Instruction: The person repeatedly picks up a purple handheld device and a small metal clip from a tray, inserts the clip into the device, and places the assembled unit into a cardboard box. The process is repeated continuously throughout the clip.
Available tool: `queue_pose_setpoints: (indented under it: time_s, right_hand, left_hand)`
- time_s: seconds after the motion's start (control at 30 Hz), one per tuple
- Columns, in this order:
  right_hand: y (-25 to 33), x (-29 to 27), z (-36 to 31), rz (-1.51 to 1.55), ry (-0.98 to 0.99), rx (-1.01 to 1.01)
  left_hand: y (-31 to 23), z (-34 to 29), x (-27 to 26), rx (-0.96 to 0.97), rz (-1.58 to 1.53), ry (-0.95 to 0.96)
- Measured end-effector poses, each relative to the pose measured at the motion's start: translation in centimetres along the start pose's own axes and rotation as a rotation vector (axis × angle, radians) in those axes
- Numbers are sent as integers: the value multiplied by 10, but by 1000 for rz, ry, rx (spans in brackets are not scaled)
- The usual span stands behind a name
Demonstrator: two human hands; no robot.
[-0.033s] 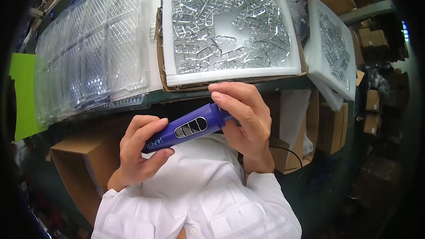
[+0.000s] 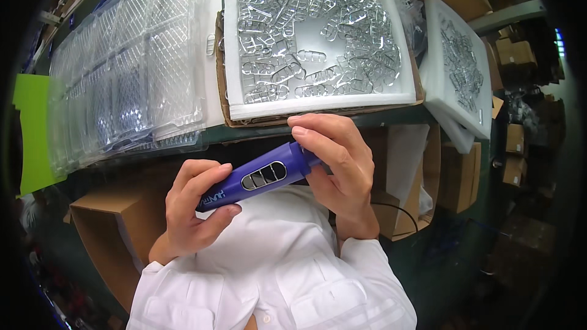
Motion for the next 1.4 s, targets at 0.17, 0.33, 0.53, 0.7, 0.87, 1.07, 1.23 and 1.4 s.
queue_pose_setpoints:
  time_s: [0.17,0.33,0.53,0.7,0.87,1.07,1.23,1.4]
  right_hand:
    - [-7,-1,0,7,-3,44]
    - [-16,-1,-2,42,31,134]
    - [-20,0,-6,206,55,214]
    - [-17,-4,-4,115,102,12]
    - [-8,0,-12,684,258,529]
    - [-5,27,-36,897,462,693]
    - [11,27,-43,954,412,730]
    - [30,25,-33,992,362,630]
  left_hand:
    - [1,2,5,-12,48,-10]
    - [0,6,9,-17,89,18]
    - [3,14,10,-188,-136,129]
    - [14,7,34,-790,-931,170]
    - [24,4,44,-763,-866,154]
    - [27,0,51,-496,-549,130]
    - [19,-2,56,-552,-781,-8]
    - [9,6,50,-509,-843,14]
Point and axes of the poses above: each hand's wrist, its own z-axis towards the middle knuckle, its own x-axis out of the palm, y = z × x, the point moved 3 cm from there along z, towards the middle knuckle, and after that the axes turned 14 degrees about x, right-handed, at the moved point
